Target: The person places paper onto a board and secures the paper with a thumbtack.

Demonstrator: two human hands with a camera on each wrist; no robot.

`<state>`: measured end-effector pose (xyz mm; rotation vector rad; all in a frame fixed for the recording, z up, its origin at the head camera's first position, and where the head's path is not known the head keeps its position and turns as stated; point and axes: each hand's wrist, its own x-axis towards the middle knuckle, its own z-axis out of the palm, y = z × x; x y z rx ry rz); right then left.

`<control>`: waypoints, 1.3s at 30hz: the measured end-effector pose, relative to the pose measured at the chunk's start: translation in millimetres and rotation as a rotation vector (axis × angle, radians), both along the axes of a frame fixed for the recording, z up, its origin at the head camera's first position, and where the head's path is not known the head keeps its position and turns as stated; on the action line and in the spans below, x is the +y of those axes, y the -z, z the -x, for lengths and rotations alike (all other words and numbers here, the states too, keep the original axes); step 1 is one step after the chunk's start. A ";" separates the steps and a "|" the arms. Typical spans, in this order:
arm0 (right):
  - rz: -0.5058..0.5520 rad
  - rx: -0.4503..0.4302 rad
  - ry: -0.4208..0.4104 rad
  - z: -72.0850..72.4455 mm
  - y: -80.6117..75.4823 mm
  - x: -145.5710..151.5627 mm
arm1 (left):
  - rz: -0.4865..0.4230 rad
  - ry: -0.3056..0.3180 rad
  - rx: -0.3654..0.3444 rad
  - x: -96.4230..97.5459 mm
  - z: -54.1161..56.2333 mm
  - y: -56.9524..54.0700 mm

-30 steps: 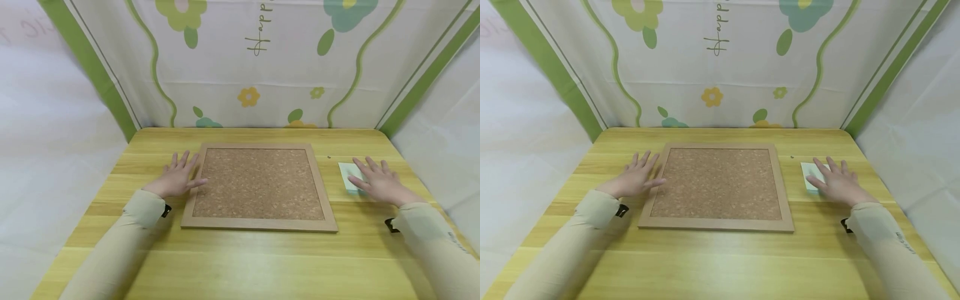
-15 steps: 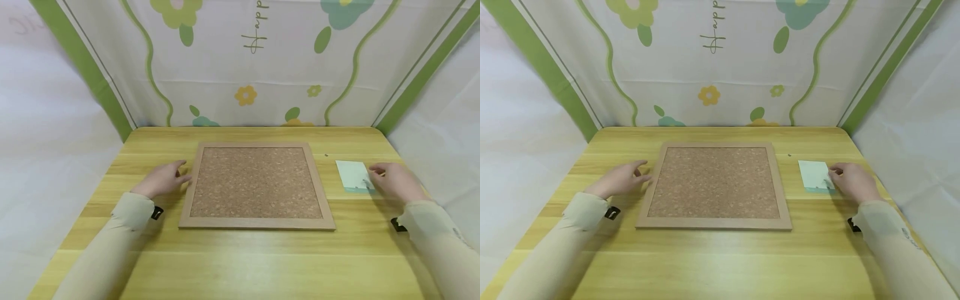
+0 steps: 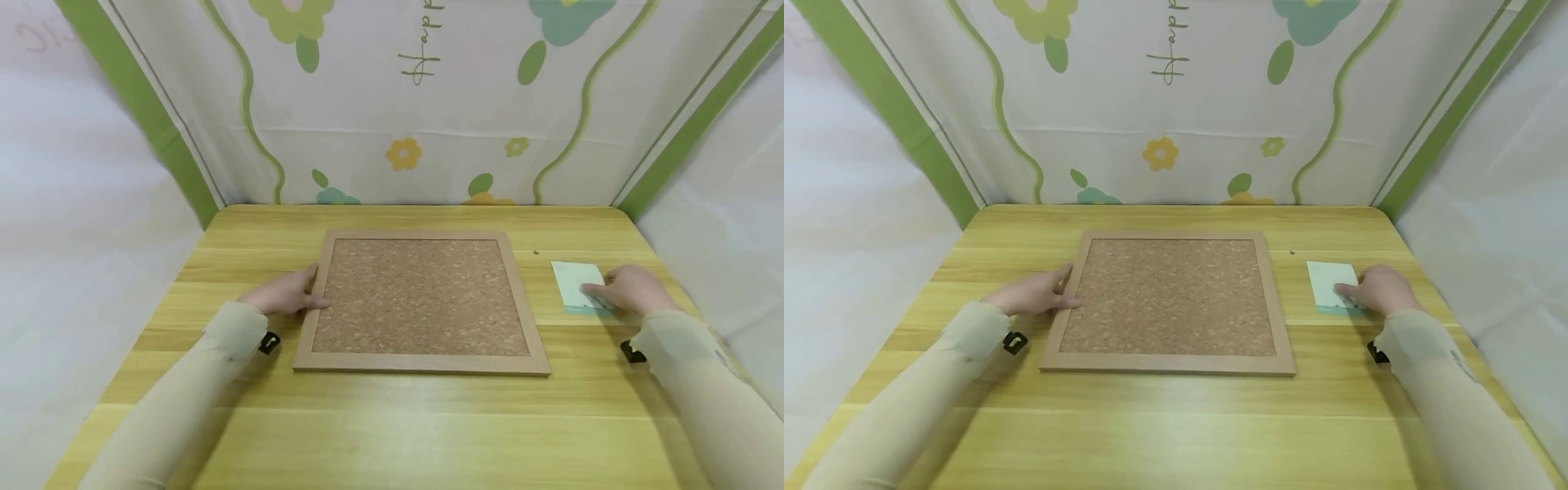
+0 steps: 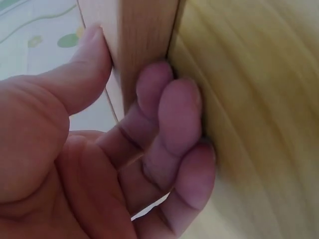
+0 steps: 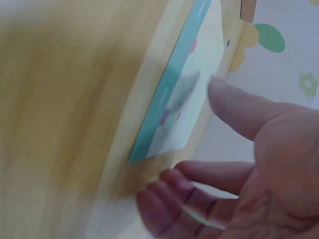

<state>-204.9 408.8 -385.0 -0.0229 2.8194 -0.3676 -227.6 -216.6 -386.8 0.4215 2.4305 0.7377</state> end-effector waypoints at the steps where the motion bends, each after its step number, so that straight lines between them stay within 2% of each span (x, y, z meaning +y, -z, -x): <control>1: -0.005 -0.012 -0.004 1.3 0.1 -1.0 | -0.015 -0.002 -0.013 0.4 1.0 0.2; 10: -0.073 -0.065 -0.029 12.9 -2.0 -11.1 | -0.055 -0.017 -0.059 2.1 4.2 0.8; 17: -0.030 -0.086 0.009 15.5 -3.3 -11.0 | -0.054 -0.024 -0.055 5.1 3.7 -0.9; 24: 0.030 -0.052 0.025 16.6 2.7 -7.1 | -0.037 -0.035 -0.051 3.3 3.8 2.8; 31: 0.076 -0.049 0.020 10.4 1.4 4.3 | -0.025 -0.032 -0.050 3.3 3.6 3.0; 34: 0.094 -0.034 0.008 6.9 -3.8 9.4 | -0.024 -0.031 -0.050 3.0 3.4 3.0; 39: 0.136 0.001 0.033 -0.2 -15.6 13.4 | -0.042 -0.028 -0.042 1.7 3.0 3.8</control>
